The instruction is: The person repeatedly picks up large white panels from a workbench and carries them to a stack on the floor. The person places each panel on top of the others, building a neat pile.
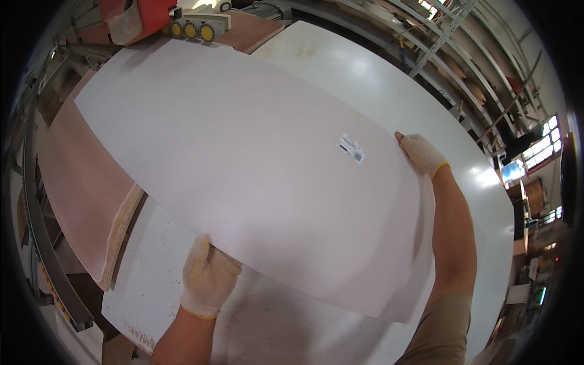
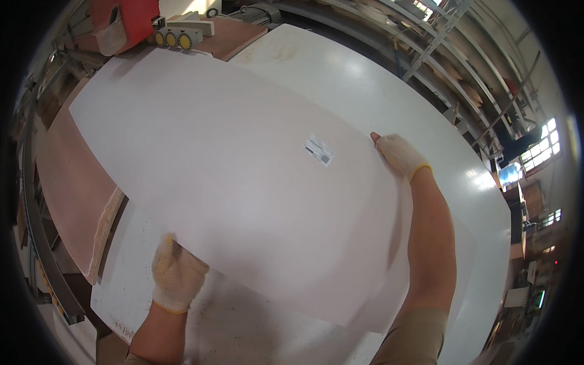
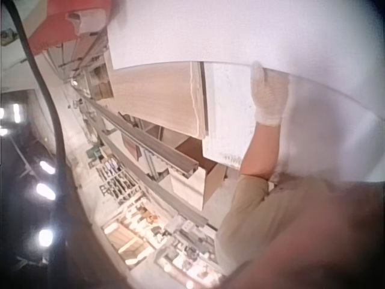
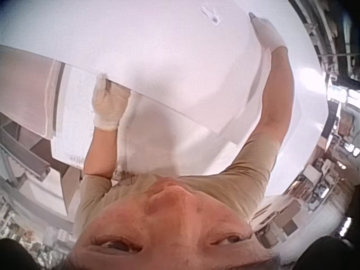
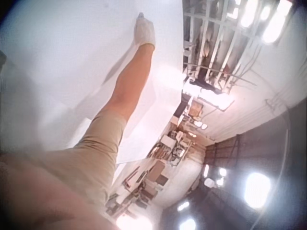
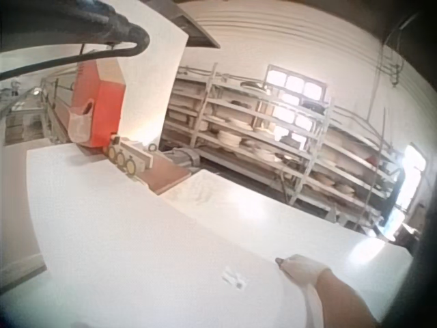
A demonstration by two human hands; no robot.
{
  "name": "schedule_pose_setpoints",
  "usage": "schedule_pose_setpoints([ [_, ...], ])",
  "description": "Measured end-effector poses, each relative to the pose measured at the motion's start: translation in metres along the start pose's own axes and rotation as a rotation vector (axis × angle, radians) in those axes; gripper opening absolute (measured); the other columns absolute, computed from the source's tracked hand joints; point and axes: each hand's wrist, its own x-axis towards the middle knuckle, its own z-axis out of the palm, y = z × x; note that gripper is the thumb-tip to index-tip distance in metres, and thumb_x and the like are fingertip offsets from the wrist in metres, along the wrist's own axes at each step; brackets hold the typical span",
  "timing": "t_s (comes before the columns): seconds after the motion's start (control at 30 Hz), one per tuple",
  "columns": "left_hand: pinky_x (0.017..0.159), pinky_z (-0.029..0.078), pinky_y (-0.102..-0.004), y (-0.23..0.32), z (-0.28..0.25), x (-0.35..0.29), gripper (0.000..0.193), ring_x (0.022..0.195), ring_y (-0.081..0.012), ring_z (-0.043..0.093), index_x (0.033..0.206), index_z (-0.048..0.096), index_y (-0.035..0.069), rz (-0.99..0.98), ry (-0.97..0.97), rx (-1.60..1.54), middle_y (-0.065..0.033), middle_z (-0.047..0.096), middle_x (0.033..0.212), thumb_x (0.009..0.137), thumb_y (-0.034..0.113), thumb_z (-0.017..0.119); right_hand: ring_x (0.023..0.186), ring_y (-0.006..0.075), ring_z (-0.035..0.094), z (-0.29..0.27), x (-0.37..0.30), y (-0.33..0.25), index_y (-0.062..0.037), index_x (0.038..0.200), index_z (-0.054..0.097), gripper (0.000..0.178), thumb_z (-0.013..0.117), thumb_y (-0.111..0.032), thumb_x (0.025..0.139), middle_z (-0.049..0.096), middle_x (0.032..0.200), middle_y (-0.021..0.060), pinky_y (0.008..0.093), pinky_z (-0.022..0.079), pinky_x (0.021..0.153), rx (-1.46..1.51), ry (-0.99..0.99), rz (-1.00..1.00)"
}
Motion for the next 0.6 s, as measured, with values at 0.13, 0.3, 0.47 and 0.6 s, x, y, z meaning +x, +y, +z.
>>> schedule_pose_setpoints([
  [0.13, 0.117, 0.043, -0.0455, 0.003, 0.007, 0.003, 0.047, 0.141, -0.0317, 0.052, 0.151, 0.047, 0.003, -0.023, 0.03, -0.046, -0.0126, 0.053, 0.155, 0.114, 0.032, 0.04, 0.109, 0.0451, 0.067, 0.005, -0.024, 0.029, 0.0043, 0.112, 0.073, 0.069, 0.045, -0.058, 0.106, 0.074, 0.114, 0.0271, 0.045, 0.047, 0.102, -0.063, 0.048, 0.011],
  [0.3, 0.107, 0.05, -0.0412, -0.003, 0.036, -0.028, 0.038, 0.126, -0.0307, 0.061, 0.142, 0.052, -0.002, -0.123, 0.175, 0.195, -0.0152, 0.062, 0.137, 0.11, 0.018, 0.046, 0.113, 0.0527, 0.063, 0.02, -0.081, 0.087, 0.0088, 0.11, 0.071, 0.074, 0.042, -0.06, 0.107, 0.068, 0.11, 0.037, 0.0531, 0.047, 0.099, -0.115, 0.163, 0.028],
  [0.47, 0.095, 0.055, -0.0461, -0.025, 0.027, -0.127, 0.039, 0.106, -0.0379, 0.067, 0.129, 0.064, -0.004, -0.174, 0.01, 0.999, -0.0175, 0.072, 0.118, 0.097, 0.019, 0.063, 0.066, 0.0289, 0.047, 0.041, -0.202, 0.171, 0.0094, 0.081, 0.056, 0.066, 0.046, -0.049, 0.109, 0.058, 0.07, 0.0187, 0.0494, 0.042, 0.069, 0.095, 0.223, 0.14],
  [0.6, 0.107, 0.052, -0.045, -0.057, 0.0, -0.235, 0.046, 0.12, -0.0317, 0.065, 0.138, 0.06, -0.002, -0.765, 0.056, 0.434, -0.0144, 0.069, 0.133, 0.102, 0.025, 0.066, 0.068, 0.0201, 0.048, 0.061, -0.326, 0.24, 0.0083, 0.08, 0.054, 0.059, 0.049, -0.042, 0.11, 0.049, 0.067, 0.0145, 0.046, 0.041, 0.065, 0.095, 0.351, 0.213],
])
